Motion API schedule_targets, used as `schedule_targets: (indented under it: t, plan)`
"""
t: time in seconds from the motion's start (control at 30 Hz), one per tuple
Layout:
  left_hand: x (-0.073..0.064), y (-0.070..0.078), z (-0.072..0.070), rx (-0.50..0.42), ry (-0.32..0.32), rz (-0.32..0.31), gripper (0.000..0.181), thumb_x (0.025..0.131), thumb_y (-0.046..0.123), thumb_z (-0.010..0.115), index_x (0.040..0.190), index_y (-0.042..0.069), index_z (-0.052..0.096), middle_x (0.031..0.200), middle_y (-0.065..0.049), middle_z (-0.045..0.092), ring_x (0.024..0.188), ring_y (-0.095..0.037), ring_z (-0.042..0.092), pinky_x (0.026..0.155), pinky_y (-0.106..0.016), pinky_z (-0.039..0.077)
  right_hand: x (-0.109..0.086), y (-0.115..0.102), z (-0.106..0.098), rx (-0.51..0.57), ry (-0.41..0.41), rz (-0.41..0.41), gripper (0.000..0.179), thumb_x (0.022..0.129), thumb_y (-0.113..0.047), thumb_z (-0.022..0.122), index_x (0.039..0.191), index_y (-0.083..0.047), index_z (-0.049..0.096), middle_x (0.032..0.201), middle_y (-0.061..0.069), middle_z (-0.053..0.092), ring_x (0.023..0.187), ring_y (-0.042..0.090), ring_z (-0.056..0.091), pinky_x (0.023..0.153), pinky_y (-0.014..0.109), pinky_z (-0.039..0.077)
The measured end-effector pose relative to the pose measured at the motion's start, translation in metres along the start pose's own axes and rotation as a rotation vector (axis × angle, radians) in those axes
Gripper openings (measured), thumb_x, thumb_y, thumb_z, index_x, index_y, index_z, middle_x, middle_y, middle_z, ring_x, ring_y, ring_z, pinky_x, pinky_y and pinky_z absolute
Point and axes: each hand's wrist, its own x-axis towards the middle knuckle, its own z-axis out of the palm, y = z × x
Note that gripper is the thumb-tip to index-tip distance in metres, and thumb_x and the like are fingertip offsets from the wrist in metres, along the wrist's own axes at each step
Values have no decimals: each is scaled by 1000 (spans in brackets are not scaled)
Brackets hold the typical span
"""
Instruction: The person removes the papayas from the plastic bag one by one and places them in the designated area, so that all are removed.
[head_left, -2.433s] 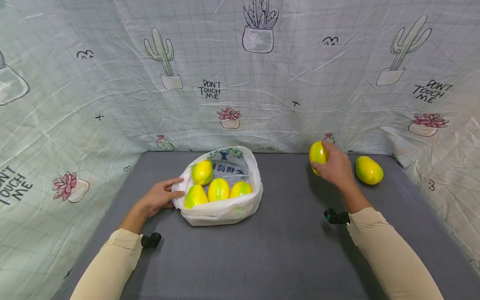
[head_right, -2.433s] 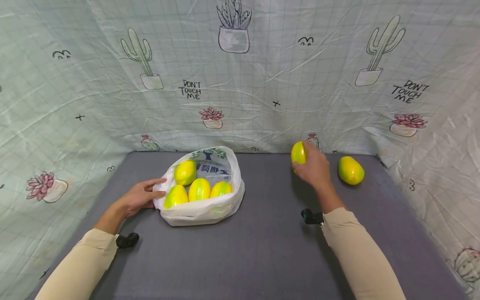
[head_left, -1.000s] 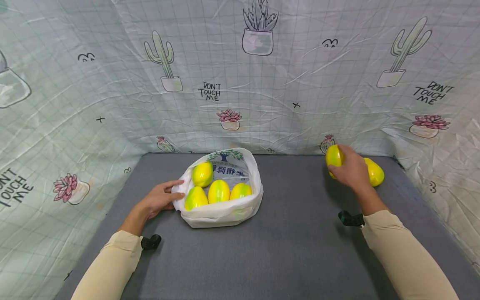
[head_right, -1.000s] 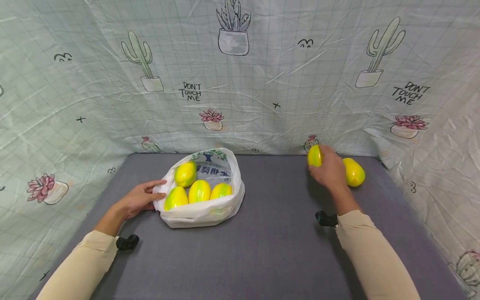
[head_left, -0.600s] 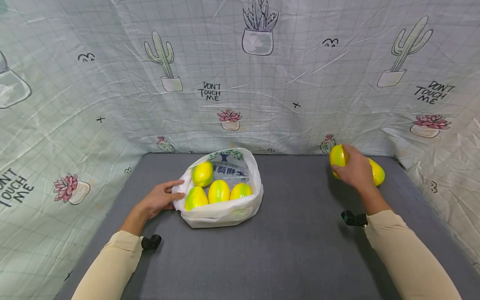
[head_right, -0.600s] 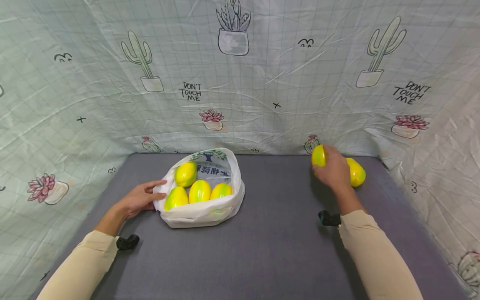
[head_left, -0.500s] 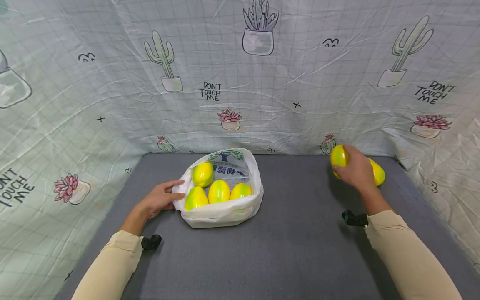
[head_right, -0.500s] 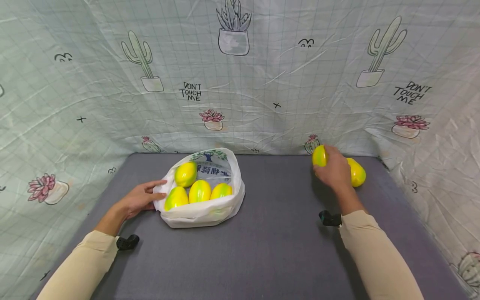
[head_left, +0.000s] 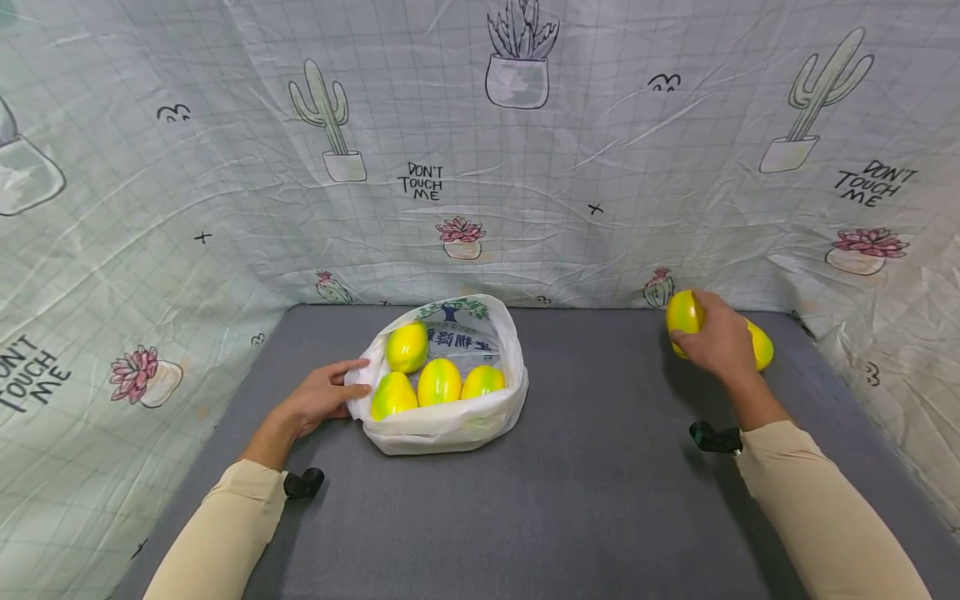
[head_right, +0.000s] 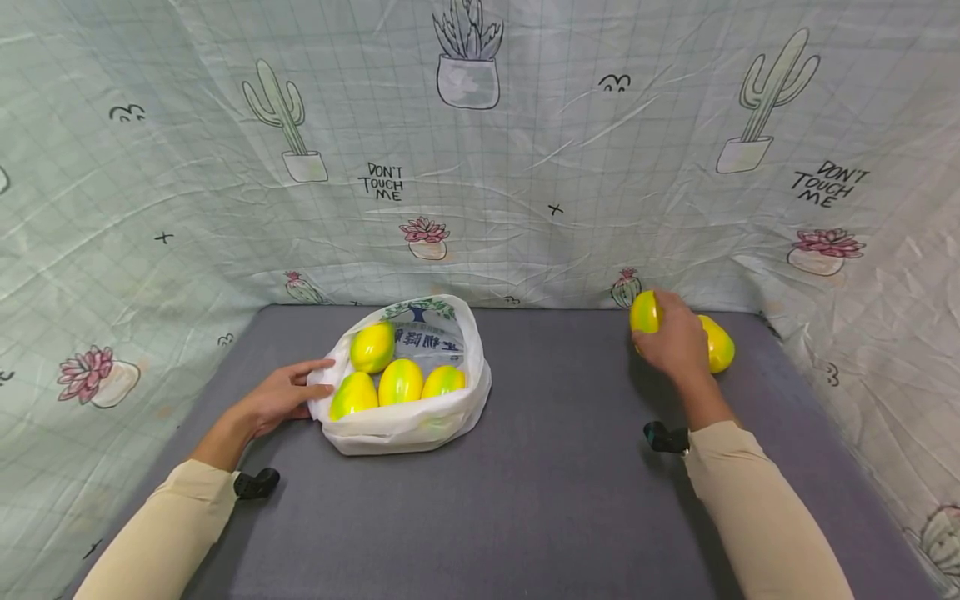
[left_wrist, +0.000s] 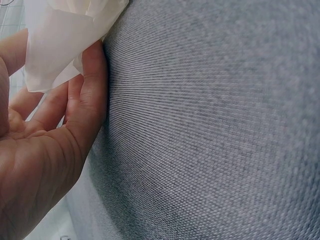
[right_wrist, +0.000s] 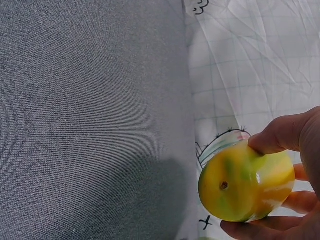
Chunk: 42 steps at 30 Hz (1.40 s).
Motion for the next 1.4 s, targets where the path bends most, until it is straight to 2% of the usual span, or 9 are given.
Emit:
schedule_targets:
  t: [0.87,1.4]
  plan:
    - [-1,1,1,-11,-12,17,74,101,28,70,164,14,34,157,-27,47,104,-14,66,85,-32,61,1,12,8,14,-56,6,82,93,-20,70,158,9,30,157,39,36,126,60,44,97,73,40]
    - [1,-1,-1,-22,-8,5,73,100,26,71,163,15,36,159,-26,46,112,-19,67,89,-35,61,1,13,11,37,-104,22,83,94,-23,68,160,8,27,156,42,35,126,59,44,96,71,41]
